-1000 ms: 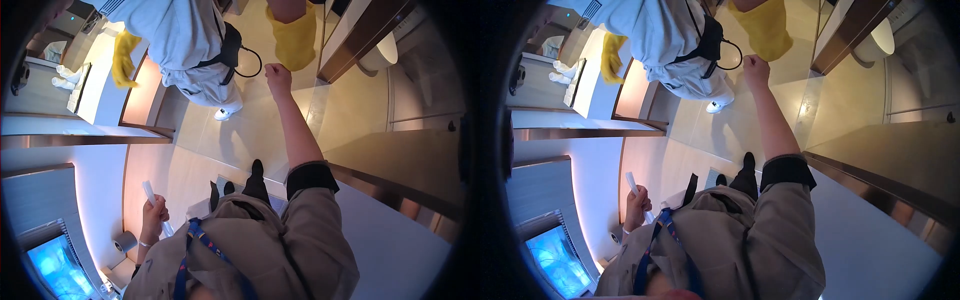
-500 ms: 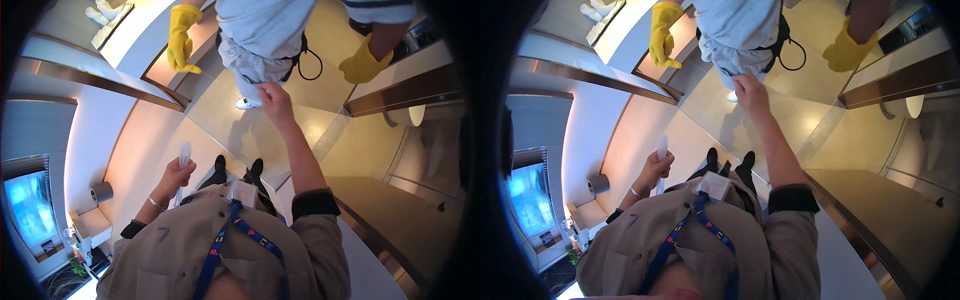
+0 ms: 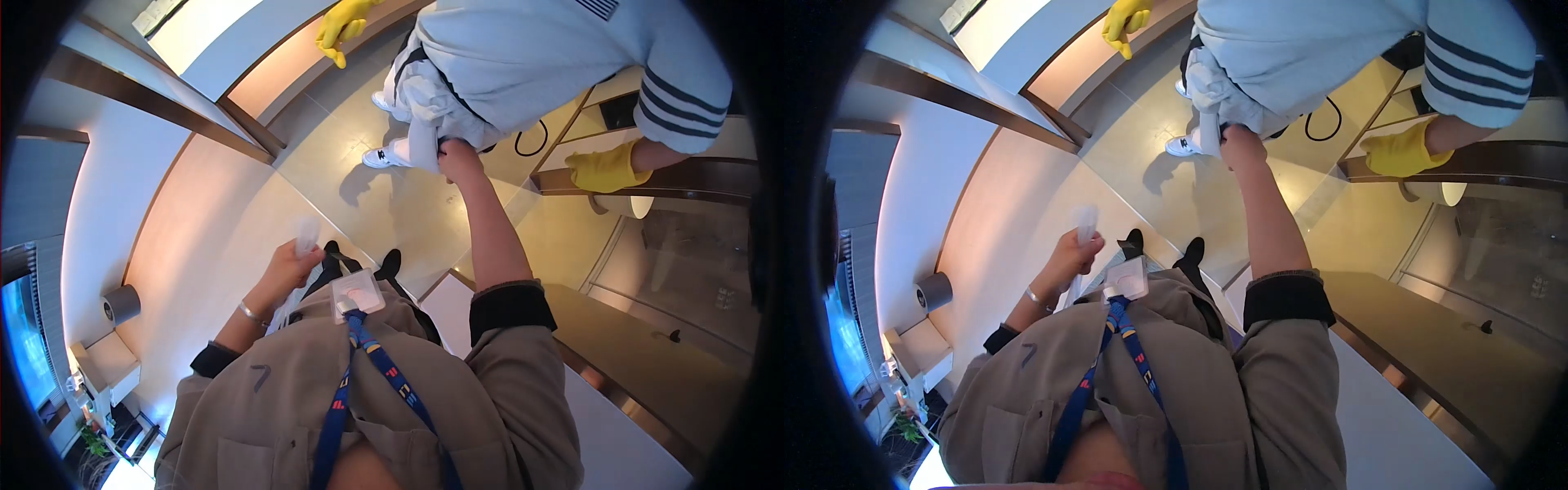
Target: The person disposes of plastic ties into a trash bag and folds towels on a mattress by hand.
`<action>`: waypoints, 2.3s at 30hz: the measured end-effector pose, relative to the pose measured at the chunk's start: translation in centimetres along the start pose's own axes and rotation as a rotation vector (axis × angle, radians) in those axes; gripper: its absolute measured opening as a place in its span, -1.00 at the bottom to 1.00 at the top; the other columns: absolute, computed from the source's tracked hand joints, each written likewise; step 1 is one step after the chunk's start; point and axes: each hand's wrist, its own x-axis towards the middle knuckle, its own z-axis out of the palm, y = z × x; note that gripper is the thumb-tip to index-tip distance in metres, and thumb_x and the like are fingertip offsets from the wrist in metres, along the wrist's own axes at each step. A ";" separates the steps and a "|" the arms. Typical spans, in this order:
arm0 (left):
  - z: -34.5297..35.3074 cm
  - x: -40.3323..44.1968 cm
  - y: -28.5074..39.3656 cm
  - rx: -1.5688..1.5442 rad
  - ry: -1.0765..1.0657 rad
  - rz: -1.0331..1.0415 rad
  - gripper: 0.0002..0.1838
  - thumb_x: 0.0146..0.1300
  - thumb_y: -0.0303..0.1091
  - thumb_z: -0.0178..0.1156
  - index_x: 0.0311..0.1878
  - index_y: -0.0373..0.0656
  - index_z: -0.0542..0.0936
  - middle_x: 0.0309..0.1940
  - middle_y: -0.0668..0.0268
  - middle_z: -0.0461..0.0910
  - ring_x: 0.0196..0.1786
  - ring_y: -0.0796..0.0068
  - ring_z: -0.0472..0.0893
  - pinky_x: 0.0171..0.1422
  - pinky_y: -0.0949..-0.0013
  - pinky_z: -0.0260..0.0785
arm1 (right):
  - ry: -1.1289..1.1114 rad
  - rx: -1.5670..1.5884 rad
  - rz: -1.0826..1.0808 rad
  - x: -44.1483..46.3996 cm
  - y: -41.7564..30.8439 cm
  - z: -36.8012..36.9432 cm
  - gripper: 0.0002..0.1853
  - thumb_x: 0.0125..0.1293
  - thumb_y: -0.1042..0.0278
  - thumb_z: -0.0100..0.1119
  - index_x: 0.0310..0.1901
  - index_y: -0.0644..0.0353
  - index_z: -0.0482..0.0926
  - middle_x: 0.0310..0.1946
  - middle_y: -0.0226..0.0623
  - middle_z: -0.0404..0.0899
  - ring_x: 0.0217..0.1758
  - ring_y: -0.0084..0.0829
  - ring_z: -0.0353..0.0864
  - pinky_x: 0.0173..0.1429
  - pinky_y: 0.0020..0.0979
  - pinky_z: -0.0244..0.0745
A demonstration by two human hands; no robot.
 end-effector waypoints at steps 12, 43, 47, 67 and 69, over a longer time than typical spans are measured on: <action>3.9 6.3 -1.6 -0.212 -0.208 0.015 -0.82 0.19 -0.27 0.19 -0.26 -0.11 0.43 -0.68 0.55 0.22 -0.68 0.75 0.15 -0.65 0.58 -0.07 | 0.117 -0.387 0.053 -1.6 -2.6 1.5 -0.80 0.20 0.35 -0.01 -0.22 0.19 0.56 -0.31 -0.11 0.63 -0.19 -0.18 0.63 -0.14 -0.17 0.54; -5.9 2.4 -1.4 -0.234 -0.099 0.081 -0.84 0.22 -0.28 0.15 -0.28 -0.16 0.46 -0.69 0.54 0.27 -0.72 0.75 0.17 -0.66 0.60 -0.05 | 0.167 0.431 -0.088 -11.8 0.7 -7.5 -0.88 0.27 0.37 0.01 -0.25 0.21 0.48 -0.42 -0.33 0.52 -0.36 -0.45 0.52 -0.28 -0.43 0.42; -4.1 2.0 1.7 0.009 -0.321 0.147 -0.74 0.25 -0.23 0.12 -0.09 -0.18 0.54 -0.58 0.54 0.37 -0.66 0.78 0.19 -0.62 0.62 -0.01 | 0.099 1.101 -0.002 -22.2 -2.5 -8.2 -0.88 0.34 0.39 -0.05 -0.24 0.25 0.44 -0.42 -0.37 0.49 -0.39 -0.59 0.46 -0.34 -0.57 0.36; 20.2 -10.9 -13.7 1.492 -1.285 0.860 -0.90 -0.09 -0.38 0.12 -0.46 -0.10 0.59 -0.47 0.16 0.56 -0.32 0.10 0.56 -0.23 0.14 0.40 | 0.190 1.345 0.293 -59.8 -6.0 10.1 -0.81 0.39 0.33 -0.13 -0.27 0.29 0.37 -0.53 -0.31 0.47 -0.45 -0.54 0.55 -0.34 -0.50 0.47; 21.6 -13.7 -14.9 1.477 -1.291 0.875 -0.88 -0.11 -0.41 0.10 -0.45 -0.08 0.59 -0.46 0.20 0.56 -0.30 0.14 0.56 -0.24 0.17 0.40 | 0.187 1.074 0.349 -61.1 -7.4 12.8 -0.86 0.29 0.41 -0.02 -0.28 0.31 0.33 -0.46 -0.14 0.47 -0.42 -0.29 0.58 -0.32 -0.37 0.48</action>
